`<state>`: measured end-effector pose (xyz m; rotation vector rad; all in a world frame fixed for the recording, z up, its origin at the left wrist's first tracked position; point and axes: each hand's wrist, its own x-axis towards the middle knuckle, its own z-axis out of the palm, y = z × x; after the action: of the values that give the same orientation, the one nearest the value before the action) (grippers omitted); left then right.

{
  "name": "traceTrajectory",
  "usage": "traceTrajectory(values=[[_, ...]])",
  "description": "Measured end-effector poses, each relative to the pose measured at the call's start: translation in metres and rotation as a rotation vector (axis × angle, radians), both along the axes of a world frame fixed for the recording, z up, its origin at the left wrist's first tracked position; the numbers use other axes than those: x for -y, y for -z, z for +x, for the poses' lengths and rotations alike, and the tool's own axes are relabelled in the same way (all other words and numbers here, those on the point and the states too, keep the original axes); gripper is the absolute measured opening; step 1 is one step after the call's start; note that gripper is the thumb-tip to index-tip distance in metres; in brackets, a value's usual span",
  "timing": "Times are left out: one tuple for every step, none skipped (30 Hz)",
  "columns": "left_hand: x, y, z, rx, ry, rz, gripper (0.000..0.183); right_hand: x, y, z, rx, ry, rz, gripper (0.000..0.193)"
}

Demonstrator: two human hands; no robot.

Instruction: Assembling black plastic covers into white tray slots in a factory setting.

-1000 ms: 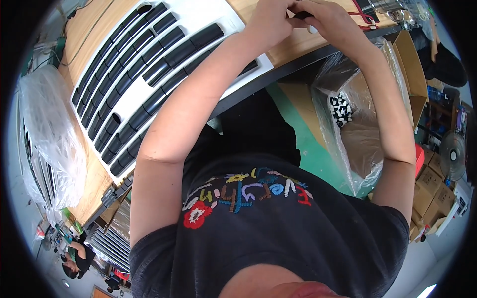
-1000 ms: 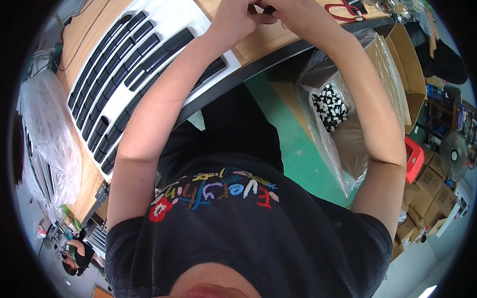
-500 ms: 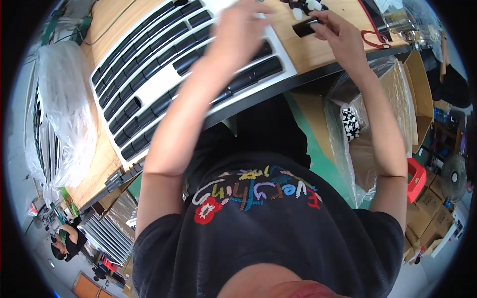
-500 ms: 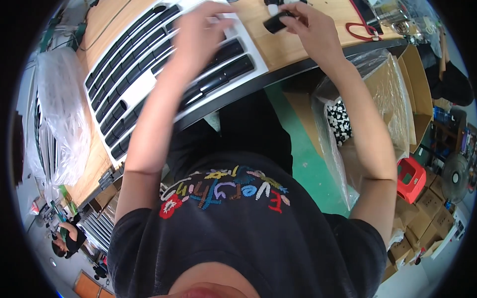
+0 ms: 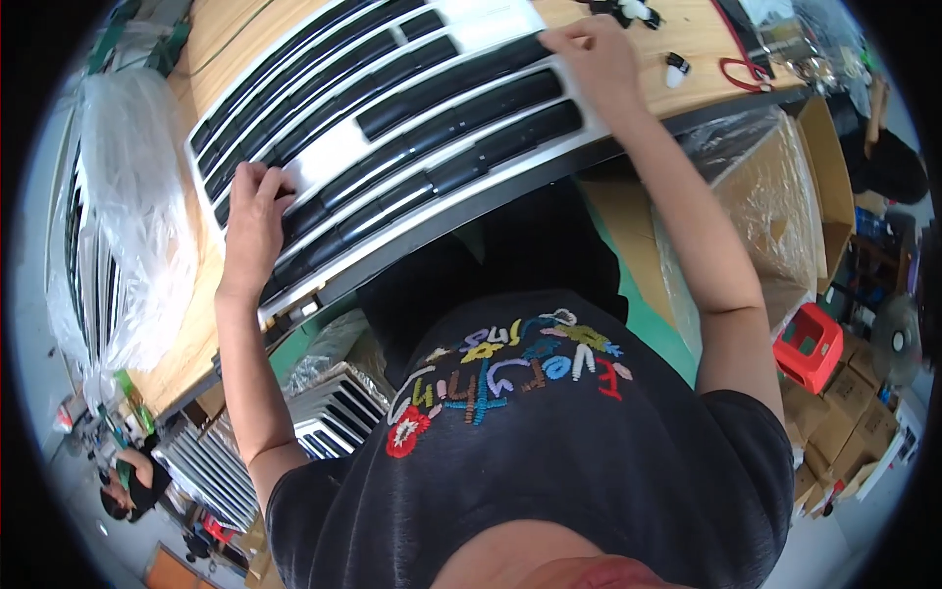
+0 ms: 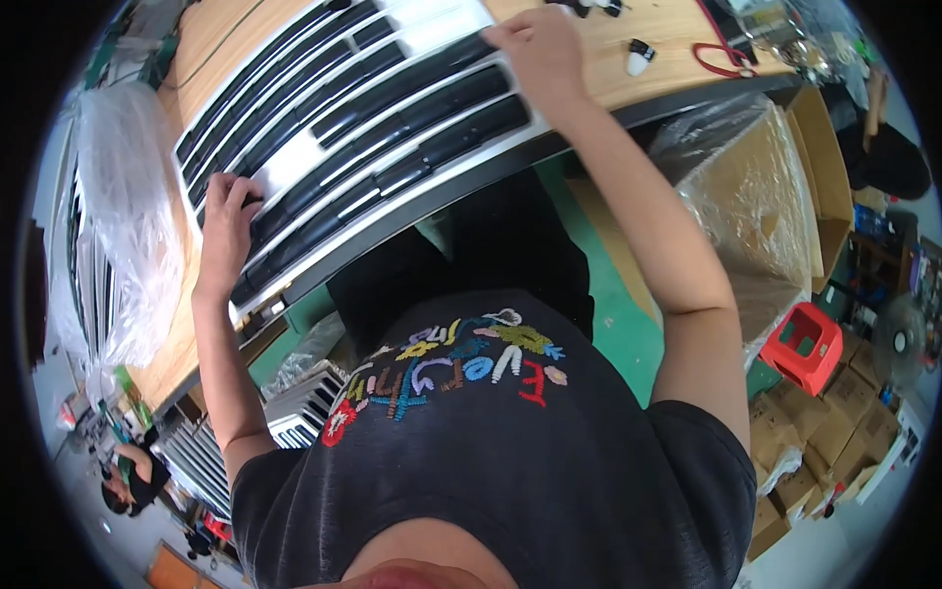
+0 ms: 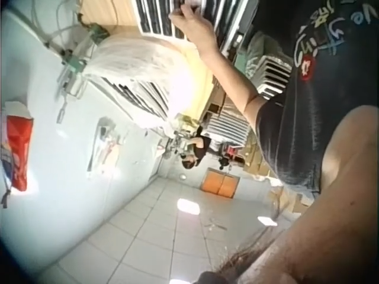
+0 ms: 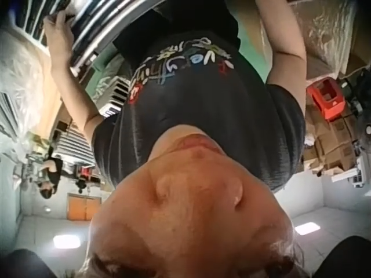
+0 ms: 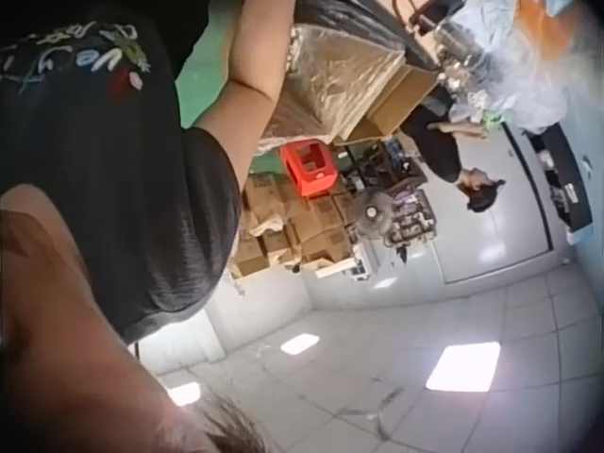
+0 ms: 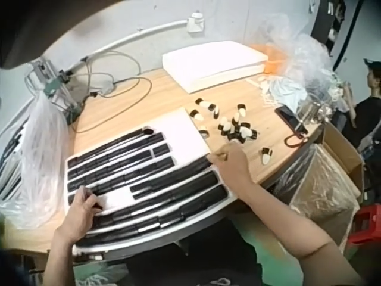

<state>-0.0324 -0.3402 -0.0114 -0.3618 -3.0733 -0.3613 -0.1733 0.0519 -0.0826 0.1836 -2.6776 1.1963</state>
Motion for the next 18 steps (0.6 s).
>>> traceTrajectory(values=[[0.002, 0.000, 0.000, 0.012, -0.003, 0.019, 0.024, 0.002, 0.004, 0.004, -0.182, -0.021, 0.201, 0.024], [0.005, 0.000, 0.000, 0.000, -0.007, 0.042, 0.021, 0.010, 0.010, 0.009, -0.237, -0.047, 0.181, 0.026], [0.005, -0.007, 0.003, -0.016, -0.030, 0.046, 0.021, 0.017, 0.014, 0.013, -0.292, -0.085, 0.156, 0.028], [0.008, -0.006, 0.003, -0.057, -0.047, 0.071, 0.023, 0.012, 0.008, 0.016, -0.205, -0.121, 0.082, 0.030], [0.008, -0.004, 0.001, -0.096, -0.064, 0.094, 0.025, -0.005, 0.005, 0.013, -0.251, -0.014, 0.051, 0.031], [0.008, -0.005, 0.004, -0.132, -0.082, 0.164, 0.020, -0.025, 0.001, 0.009, -0.298, 0.074, 0.009, 0.033], [0.005, -0.004, 0.006, -0.132, -0.095, 0.158, 0.020, -0.044, -0.019, 0.009, -0.129, 0.201, 0.011, 0.037], [-0.004, -0.001, 0.003, -0.117, -0.171, 0.418, 0.018, -0.068, -0.032, 0.009, -0.272, 0.236, 0.194, 0.039], [-0.020, 0.002, -0.007, -0.101, -0.229, 0.686, 0.016, -0.110, -0.020, -0.001, -0.269, 0.322, 0.415, 0.041], [-0.044, 0.005, -0.018, -0.170, -0.171, 0.814, 0.016, -0.125, -0.017, 0.001, -0.241, 0.355, 0.450, 0.041], [-0.075, 0.005, -0.031, -0.237, -0.109, 0.942, 0.017, -0.135, -0.013, 0.000, -0.236, 0.354, 0.450, 0.041], [-0.106, 0.004, -0.040, -0.168, -0.095, 1.019, 0.021, -0.145, -0.007, -0.004, -0.090, 0.273, 0.460, 0.039], [-0.134, 0.004, -0.048, -0.099, -0.084, 1.096, 0.025, -0.149, -0.001, -0.005, 0.056, 0.189, 0.467, 0.037], [-0.156, 0.008, -0.057, -0.012, -0.044, 1.084, 0.026, -0.147, 0.006, -0.002, -0.092, 0.125, 0.475, 0.032], [-0.172, 0.011, -0.064, 0.069, -0.016, 1.065, 0.028, -0.134, 0.001, 0.000, -0.087, 0.117, 0.473, 0.032], [-0.187, 0.013, -0.072, 0.069, 0.005, 1.076, 0.027, -0.114, -0.011, 0.007, -0.039, 0.107, 0.284, 0.029], [-0.199, 0.015, -0.078, 0.067, 0.026, 1.085, 0.026, -0.094, -0.025, 0.015, 0.010, 0.097, 0.094, 0.026], [-0.211, 0.016, -0.081, 0.125, 0.041, 1.200, 0.025, -0.078, -0.037, 0.025, 0.006, 0.120, -0.006, 0.019]])
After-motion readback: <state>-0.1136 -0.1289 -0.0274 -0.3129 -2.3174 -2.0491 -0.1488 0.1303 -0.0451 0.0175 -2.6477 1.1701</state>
